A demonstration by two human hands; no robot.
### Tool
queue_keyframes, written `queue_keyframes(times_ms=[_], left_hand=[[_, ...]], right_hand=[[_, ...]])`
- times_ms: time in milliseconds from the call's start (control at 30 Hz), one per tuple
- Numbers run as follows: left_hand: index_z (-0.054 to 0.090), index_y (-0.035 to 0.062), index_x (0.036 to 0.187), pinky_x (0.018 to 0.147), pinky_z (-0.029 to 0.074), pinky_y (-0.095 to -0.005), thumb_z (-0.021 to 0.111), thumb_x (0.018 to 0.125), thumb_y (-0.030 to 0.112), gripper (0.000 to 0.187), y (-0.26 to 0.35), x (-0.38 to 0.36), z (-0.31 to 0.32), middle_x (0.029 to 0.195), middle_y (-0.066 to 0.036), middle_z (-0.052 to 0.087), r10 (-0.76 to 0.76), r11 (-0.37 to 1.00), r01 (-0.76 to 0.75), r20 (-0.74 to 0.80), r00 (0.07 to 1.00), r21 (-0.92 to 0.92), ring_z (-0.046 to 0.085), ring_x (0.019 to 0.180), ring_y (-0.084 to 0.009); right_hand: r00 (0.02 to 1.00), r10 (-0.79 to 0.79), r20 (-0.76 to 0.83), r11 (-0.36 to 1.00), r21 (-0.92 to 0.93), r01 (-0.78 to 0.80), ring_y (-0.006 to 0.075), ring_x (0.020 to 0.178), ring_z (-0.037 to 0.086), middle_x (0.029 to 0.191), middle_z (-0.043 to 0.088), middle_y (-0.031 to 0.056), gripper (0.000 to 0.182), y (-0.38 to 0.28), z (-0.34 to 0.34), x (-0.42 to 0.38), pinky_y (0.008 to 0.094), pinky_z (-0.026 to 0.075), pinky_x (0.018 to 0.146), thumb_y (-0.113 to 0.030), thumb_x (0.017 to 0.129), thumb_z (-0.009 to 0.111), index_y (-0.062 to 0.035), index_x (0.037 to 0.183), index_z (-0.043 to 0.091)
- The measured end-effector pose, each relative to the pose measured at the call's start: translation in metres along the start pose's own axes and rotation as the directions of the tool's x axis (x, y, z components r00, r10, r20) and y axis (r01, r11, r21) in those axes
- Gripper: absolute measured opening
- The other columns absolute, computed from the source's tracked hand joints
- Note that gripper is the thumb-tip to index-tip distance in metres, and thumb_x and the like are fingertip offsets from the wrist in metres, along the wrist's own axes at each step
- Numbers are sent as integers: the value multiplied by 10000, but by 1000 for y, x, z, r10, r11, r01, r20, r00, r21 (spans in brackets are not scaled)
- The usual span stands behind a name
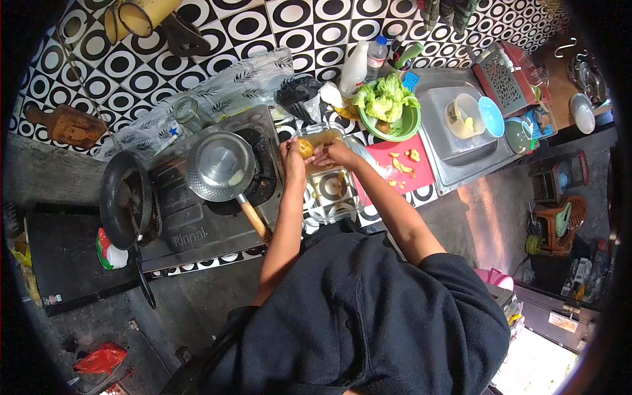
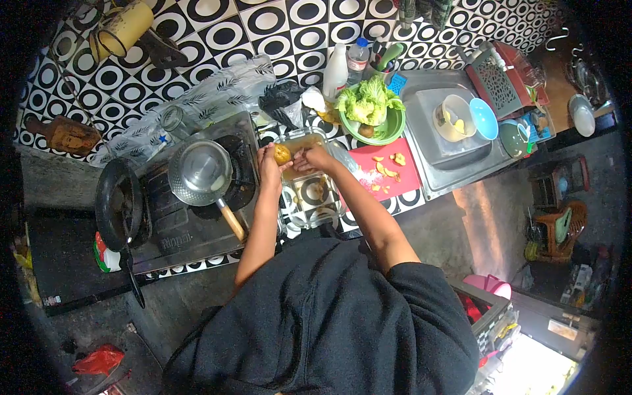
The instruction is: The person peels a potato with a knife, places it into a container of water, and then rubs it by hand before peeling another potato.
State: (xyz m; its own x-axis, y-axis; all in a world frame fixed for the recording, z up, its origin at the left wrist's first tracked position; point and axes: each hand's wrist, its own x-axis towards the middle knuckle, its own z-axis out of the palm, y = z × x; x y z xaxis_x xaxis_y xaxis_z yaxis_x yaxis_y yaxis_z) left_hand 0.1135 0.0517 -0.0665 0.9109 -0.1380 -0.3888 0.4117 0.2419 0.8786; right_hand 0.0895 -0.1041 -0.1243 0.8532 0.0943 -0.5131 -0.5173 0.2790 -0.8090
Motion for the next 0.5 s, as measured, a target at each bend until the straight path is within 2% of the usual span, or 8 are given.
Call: queue_keyframes(times_ms=[67, 200, 233, 333, 367, 400, 467, 500], left_hand=[[463, 88, 1125, 651, 561, -358, 494, 979, 360, 310, 0, -1, 1, 1051, -85, 543, -14, 1000, 14, 8, 1000, -12, 596, 902, -214], [458, 94, 1134, 657, 565, -362, 487, 980, 339, 291, -4, -2, 1, 1080, -94, 541, -63, 997, 65, -37, 997, 48, 597, 925, -225], [457, 96, 1137, 657, 566, -365, 485, 981, 336, 288, -7, -1, 1, 1091, -98, 541, -76, 996, 77, -33, 997, 39, 598, 934, -227], [456, 103, 1145, 669, 563, -362, 473, 987, 324, 273, -11, -4, 5, 1097, -92, 553, -147, 988, 147, 12, 989, -55, 606, 944, -218], [456, 105, 1147, 675, 560, -358, 468, 989, 320, 267, -11, -4, 7, 1095, -88, 559, -172, 980, 174, 33, 985, -98, 609, 945, -213], [457, 106, 1144, 683, 556, -348, 460, 994, 310, 254, -10, -5, 8, 1087, -80, 566, -181, 975, 185, 42, 982, -120, 613, 941, -207], [458, 106, 1138, 700, 547, -329, 443, 1004, 292, 230, -9, -7, 10, 1071, -65, 579, -198, 964, 204, 54, 979, -168, 620, 934, -195], [463, 104, 1118, 704, 530, -302, 431, 1015, 281, 207, -17, 1, 9, 1020, -50, 590, -171, 970, 173, 30, 985, -170, 620, 902, -171]], right_hand=[[996, 83, -24, 964, 256, -74, 262, 834, 673, 933, 648, 175, 257, -3, -7, 3, 334, 574, 803, 5, 892, 374, 66, 1073, 546], [995, -68, -75, 947, 310, 88, 275, 902, 665, 987, 639, 181, 245, -43, 3, -19, 347, 564, 846, -37, 928, 376, 79, 1077, 533], [985, -147, -92, 951, 261, 166, 268, 917, 661, 998, 640, 181, 252, -57, 12, -32, 340, 553, 858, -48, 912, 402, 83, 1080, 537], [905, -421, -65, 898, -174, 405, 263, 869, 678, 934, 661, 166, 274, -72, 30, -48, 331, 556, 788, -58, 866, 448, 69, 1071, 578], [872, -489, 13, 715, -566, 409, 273, 887, 674, 943, 671, 188, 343, -72, 29, -48, 354, 531, 798, -71, 814, 484, 37, 1123, 588], [811, -575, 110, 533, -701, 473, 336, 925, 655, 952, 671, 222, 389, -70, 34, -55, 387, 506, 845, -79, 789, 511, 29, 1157, 575], [821, -533, 206, 317, -851, 419, 380, 1018, 612, 1150, 617, 234, 539, -81, 54, -83, 403, 497, 889, -7, 739, 514, 22, 1276, 509], [778, -577, 248, 280, -835, 474, 383, 1046, 599, 1202, 587, 237, 580, -75, 60, -89, 409, 490, 900, -7, 735, 519, 16, 1313, 471]])
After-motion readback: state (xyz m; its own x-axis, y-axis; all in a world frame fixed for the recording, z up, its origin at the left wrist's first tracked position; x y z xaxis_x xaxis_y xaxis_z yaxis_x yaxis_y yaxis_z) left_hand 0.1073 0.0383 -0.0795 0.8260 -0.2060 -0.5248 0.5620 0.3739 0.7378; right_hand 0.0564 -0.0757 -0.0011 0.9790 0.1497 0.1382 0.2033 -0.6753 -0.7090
